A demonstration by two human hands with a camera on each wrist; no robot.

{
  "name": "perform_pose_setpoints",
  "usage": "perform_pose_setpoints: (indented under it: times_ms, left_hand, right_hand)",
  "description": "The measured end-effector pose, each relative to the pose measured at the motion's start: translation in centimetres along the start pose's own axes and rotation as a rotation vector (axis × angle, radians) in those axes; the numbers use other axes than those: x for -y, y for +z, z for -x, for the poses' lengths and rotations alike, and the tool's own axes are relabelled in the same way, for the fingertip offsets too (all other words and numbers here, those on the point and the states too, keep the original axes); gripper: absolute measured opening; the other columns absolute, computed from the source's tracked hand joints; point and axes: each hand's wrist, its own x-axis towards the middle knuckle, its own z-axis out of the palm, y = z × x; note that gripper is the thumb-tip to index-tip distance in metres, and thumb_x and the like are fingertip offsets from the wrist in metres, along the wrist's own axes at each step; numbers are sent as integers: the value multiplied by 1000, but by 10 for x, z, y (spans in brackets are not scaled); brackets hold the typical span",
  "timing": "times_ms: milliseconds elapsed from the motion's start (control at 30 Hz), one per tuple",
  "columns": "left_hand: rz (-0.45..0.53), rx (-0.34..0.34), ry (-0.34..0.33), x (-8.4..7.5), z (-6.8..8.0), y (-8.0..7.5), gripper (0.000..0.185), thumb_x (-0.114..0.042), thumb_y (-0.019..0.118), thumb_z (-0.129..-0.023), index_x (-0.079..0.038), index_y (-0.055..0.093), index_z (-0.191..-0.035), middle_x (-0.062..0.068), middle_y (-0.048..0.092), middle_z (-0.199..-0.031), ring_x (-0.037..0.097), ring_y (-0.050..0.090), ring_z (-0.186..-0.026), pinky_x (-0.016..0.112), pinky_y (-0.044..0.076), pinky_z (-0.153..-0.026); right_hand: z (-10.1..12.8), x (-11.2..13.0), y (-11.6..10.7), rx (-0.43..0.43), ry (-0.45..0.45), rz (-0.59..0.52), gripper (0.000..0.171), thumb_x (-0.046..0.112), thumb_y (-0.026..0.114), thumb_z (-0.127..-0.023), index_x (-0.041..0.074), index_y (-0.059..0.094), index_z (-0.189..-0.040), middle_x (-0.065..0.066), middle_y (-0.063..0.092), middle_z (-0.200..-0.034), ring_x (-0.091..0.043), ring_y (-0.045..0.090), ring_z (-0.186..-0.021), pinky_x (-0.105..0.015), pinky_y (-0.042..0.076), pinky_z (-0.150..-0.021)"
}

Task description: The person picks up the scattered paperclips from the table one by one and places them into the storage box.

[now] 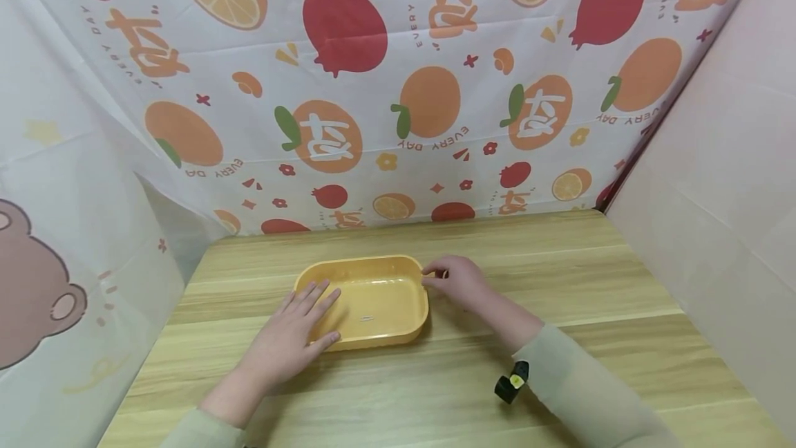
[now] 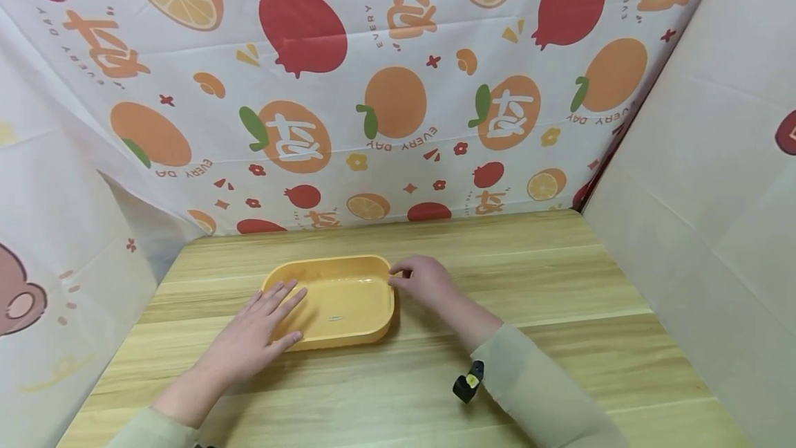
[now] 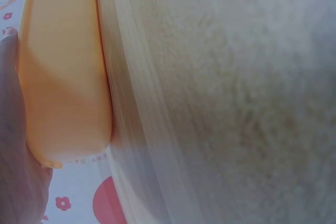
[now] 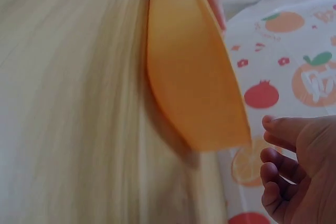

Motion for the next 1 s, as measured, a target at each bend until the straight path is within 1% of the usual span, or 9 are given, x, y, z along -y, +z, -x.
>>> perform_pose_setpoints:
  times_ms: [133, 267, 433, 600, 767, 1000]
  left_hand:
    - [2, -5, 2, 1, 0, 2, 75, -58, 53, -96, -22, 31, -157, 9, 26, -162, 34, 21, -149, 59, 18, -118]
    - [3, -5, 1, 2, 0, 3, 75, -59, 53, -96, -23, 30, -157, 9, 26, -162, 34, 21, -149, 58, 18, -119]
    - [4, 0, -3, 2, 0, 3, 75, -59, 52, -96, -23, 30, -157, 10, 25, -162, 34, 20, -149, 59, 17, -119]
    - [4, 4, -4, 1, 0, 2, 75, -58, 53, -96, -23, 29, -158, 10, 25, -162, 34, 19, -149, 58, 17, -119]
    - [4, 5, -5, 1, 1, 2, 75, -61, 49, -97, -21, 30, -157, 10, 25, -162, 34, 19, -149, 58, 17, -119]
    - [4, 15, -10, 1, 1, 2, 75, -64, 45, -97, -23, 28, -158, 9, 23, -163, 33, 18, -150, 57, 16, -119]
  right_hand:
    - [4, -18, -3, -38, 7, 6, 19, 27, 75, -89, 15, 78, -104, 7, 61, -80, -12, 54, -76, -29, 49, -66]
    - [9, -38, -7, -56, 13, 9, 21, 24, 76, -89, 11, 78, -105, 6, 62, -81, -12, 55, -77, -30, 50, -68]
    - [19, -63, -12, -58, 34, 54, 22, 26, 74, -90, 12, 77, -107, 5, 63, -84, -12, 57, -80, -33, 52, -72]
    - [30, -85, -17, -71, 58, 38, 23, 25, 74, -90, 11, 77, -108, 4, 66, -89, -13, 60, -83, -36, 53, -76]
    - [37, -97, -22, -84, 63, 52, 22, 25, 74, -89, 12, 77, -108, 3, 67, -92, -14, 60, -85, -37, 53, -77]
    - [40, -106, -24, -94, 81, 84, 24, 28, 75, -89, 17, 77, -109, 2, 69, -100, -15, 61, -89, -39, 54, -81]
